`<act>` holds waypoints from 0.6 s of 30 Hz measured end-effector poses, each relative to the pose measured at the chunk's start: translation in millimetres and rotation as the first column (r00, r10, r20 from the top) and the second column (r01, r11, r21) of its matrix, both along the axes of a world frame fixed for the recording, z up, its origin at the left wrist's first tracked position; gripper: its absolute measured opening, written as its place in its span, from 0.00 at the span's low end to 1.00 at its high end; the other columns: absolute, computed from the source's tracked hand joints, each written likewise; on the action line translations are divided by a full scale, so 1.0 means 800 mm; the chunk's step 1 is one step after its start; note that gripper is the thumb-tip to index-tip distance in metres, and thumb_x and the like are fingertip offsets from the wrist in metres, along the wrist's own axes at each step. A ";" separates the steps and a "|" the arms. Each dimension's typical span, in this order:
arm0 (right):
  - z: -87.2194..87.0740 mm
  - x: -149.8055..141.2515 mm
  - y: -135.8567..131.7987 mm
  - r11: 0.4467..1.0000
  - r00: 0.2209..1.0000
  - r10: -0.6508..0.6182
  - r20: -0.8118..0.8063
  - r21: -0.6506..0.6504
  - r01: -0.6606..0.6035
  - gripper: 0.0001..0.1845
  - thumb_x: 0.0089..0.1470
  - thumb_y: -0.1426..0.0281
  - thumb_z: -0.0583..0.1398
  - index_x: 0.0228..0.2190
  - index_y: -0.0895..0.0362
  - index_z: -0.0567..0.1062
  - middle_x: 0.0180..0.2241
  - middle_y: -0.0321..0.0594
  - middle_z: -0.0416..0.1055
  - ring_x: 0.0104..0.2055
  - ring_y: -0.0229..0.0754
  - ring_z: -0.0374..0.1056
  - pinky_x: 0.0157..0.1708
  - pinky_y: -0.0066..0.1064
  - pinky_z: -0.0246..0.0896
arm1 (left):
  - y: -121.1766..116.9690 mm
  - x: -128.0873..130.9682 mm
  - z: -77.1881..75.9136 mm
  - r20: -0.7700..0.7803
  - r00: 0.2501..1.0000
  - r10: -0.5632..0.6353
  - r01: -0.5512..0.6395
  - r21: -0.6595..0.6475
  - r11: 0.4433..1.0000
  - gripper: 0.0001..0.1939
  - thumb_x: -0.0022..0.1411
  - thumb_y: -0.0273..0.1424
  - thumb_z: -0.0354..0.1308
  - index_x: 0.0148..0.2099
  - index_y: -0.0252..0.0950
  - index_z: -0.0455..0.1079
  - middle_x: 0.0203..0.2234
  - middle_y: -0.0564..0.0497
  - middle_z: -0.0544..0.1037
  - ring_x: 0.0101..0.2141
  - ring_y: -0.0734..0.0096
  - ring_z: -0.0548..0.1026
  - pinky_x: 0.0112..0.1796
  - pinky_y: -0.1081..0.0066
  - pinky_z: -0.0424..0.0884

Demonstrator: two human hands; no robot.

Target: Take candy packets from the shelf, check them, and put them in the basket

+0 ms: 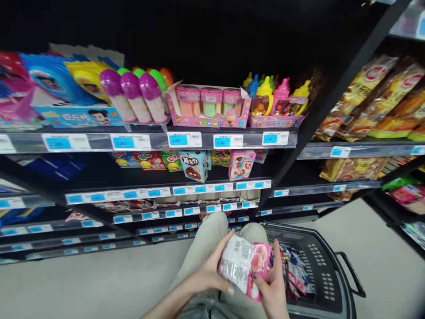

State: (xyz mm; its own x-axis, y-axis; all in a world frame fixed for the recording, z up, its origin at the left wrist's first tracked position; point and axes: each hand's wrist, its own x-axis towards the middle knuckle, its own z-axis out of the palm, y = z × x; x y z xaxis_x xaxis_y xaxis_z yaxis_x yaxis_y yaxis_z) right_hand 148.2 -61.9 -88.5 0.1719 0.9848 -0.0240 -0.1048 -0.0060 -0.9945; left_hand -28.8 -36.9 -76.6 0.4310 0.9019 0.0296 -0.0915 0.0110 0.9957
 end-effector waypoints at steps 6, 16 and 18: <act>0.005 0.036 -0.023 0.998 0.996 -0.055 0.074 0.007 0.055 0.28 0.43 0.62 0.62 0.48 0.55 0.65 0.42 0.47 0.71 0.37 0.47 0.70 0.32 0.31 0.68 | -0.005 0.019 0.008 0.158 0.987 0.038 0.011 -0.298 0.955 0.42 0.43 0.34 0.64 0.59 0.39 0.51 0.49 0.43 0.66 0.45 0.58 0.67 0.45 0.62 0.63; -0.011 0.048 -0.040 0.992 0.989 -0.114 0.096 -0.049 0.119 0.21 0.37 0.59 0.64 0.34 0.56 0.75 0.34 0.43 0.75 0.33 0.46 0.71 0.30 0.29 0.68 | -0.003 0.033 -0.002 0.073 0.964 0.256 -0.234 -0.229 0.945 0.29 0.38 0.31 0.67 0.46 0.35 0.69 0.43 0.43 0.72 0.41 0.62 0.69 0.40 0.68 0.66; -0.011 0.052 -0.041 0.984 0.981 -0.151 0.123 -0.073 0.161 0.20 0.38 0.59 0.64 0.35 0.56 0.75 0.33 0.42 0.75 0.31 0.46 0.71 0.29 0.30 0.68 | -0.001 0.033 -0.007 0.117 0.977 0.178 -0.135 -0.307 0.942 0.27 0.36 0.32 0.68 0.43 0.33 0.71 0.37 0.43 0.74 0.35 0.64 0.71 0.34 0.69 0.68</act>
State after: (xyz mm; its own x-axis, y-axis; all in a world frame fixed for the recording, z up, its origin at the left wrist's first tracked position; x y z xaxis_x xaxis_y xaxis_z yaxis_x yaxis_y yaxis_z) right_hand 189.5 -94.4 -97.6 0.3297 0.9412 -0.0744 0.0058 -0.0808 -0.9967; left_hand -2.3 -37.9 -82.5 0.2945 0.9347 -0.1989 -0.2551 0.2775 0.9262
